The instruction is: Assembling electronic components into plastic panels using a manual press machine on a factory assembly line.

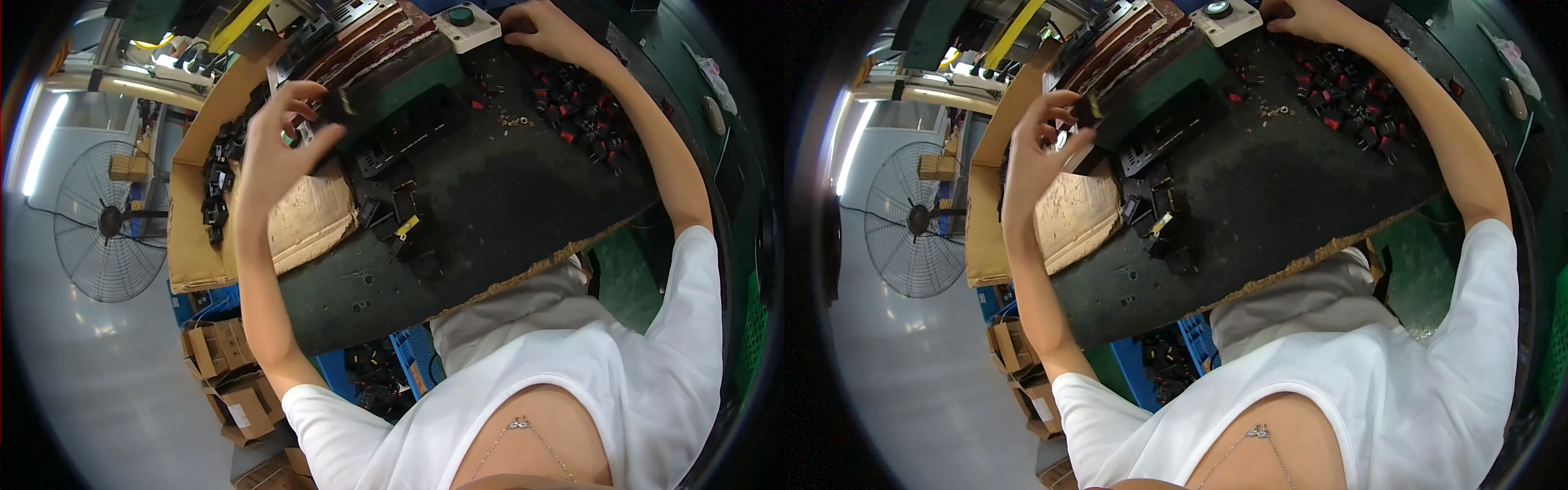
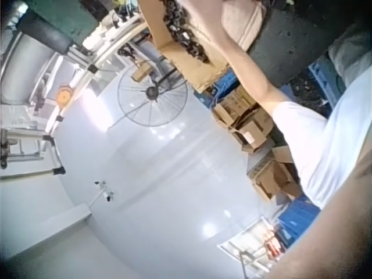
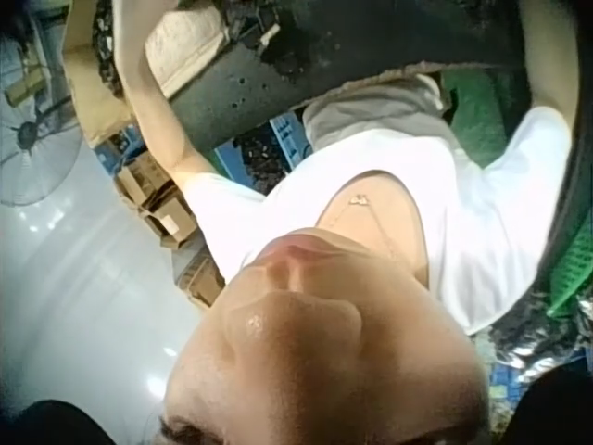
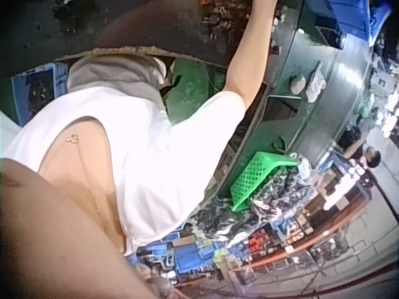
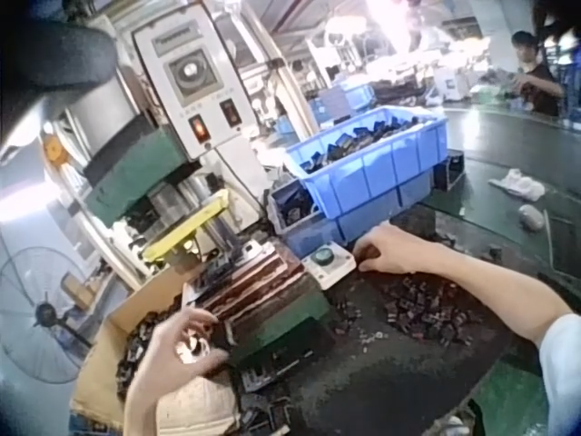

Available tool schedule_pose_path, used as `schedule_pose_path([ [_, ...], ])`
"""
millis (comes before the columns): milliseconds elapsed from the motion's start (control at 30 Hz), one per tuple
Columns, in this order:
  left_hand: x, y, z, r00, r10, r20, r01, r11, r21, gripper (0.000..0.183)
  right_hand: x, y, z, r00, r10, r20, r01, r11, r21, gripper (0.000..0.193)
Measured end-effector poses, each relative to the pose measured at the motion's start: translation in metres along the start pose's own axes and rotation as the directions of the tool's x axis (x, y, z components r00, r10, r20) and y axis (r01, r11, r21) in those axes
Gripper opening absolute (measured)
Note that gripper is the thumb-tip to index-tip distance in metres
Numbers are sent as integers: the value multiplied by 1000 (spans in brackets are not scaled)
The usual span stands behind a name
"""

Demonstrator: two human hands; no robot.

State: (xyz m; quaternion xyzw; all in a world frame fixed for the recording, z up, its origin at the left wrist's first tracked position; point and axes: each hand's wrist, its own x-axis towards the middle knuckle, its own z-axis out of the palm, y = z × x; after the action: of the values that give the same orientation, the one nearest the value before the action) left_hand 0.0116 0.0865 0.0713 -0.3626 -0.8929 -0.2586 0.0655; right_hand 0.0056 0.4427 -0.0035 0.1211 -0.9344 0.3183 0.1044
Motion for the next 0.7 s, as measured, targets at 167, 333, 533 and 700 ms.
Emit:
schedule_pose_path([
  [167, 27, -43, -19, 969, -226, -101, 195, 947, -255, 37, -2, -8, -2, 1000, 16, 7, -16, 1000, -7, 23],
  [333, 54, -71, -26, 961, -194, -196, 120, 934, -337, 35, -3, -8, -1, 1000, 27, 10, -27, 1000, 6, 23],
  [533, 70, -98, -30, 979, -111, -171, 90, 988, -127, 33, 0, -3, 1, 999, 30, 17, -30, 1000, -3, 23],
  [700, 78, -87, -36, 986, -134, -96, 120, 983, -141, 29, -2, 2, 2, 1000, -24, 9, 24, 1000, 5, 22],
])
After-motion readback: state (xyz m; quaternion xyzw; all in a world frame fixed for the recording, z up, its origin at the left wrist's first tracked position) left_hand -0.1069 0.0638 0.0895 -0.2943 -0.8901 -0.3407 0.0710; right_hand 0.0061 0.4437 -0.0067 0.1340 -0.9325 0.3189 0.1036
